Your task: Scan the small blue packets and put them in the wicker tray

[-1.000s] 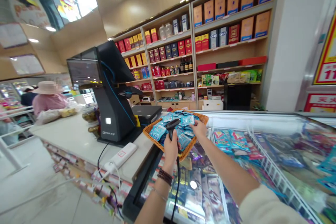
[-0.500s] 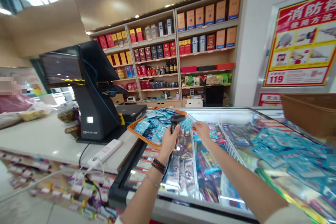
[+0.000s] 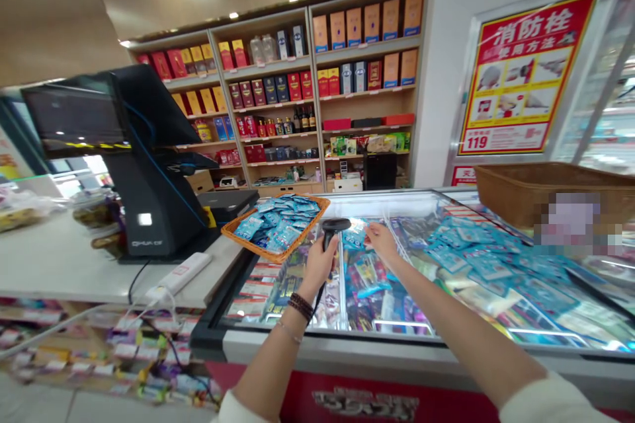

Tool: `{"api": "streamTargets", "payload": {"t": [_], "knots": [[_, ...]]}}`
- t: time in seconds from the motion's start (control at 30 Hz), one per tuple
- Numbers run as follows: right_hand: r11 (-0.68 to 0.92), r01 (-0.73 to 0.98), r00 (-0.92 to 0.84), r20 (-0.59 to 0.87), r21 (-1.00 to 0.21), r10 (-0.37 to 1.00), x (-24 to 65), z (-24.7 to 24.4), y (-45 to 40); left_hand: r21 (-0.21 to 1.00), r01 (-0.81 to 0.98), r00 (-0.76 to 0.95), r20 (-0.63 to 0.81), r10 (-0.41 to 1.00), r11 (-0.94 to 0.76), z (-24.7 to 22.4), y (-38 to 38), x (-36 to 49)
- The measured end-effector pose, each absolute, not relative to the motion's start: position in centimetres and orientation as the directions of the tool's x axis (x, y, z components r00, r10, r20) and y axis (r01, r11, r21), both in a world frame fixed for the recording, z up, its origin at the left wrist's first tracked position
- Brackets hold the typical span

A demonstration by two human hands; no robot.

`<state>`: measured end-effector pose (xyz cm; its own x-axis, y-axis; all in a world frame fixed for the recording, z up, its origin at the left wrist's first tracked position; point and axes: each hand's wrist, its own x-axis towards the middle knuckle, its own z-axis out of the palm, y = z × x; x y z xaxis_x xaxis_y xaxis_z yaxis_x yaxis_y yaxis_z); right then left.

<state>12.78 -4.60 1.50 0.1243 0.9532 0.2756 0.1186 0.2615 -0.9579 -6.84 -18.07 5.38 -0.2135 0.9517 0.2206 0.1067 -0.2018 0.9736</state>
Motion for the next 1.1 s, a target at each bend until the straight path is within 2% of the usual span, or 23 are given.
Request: {"api": "streamTargets", "payload": {"t": [0.6, 0.87, 0.97, 1.1], "knots": [[0.26, 0.258, 0.049, 0.282, -0.93, 0.958, 14.0, 0.2, -3.8, 0.962, 0.107, -0.139, 0.265, 0.954, -0.252, 3.6, -17.3, -6.9], [0.281, 0.237, 0.015, 0.292, -0.93, 0.956, 14.7, 0.3, -4.0, 0.958, 0.133, -0.149, 0.271, 0.951, -0.252, 3.2, -17.0, -6.8], [0.258, 0.265, 0.05, 0.281, -0.929, 0.959, 15.7, 0.8, -3.9, 0.963, 0.128, -0.149, 0.253, 0.956, -0.235, 3.7, -16.7, -6.5], [0.199, 0.313, 0.134, 0.251, -0.929, 0.959, 19.8, 1.9, -3.8, 0.977, 0.035, -0.151, 0.214, 0.965, -0.211, 4.9, -15.2, -5.0]]}}
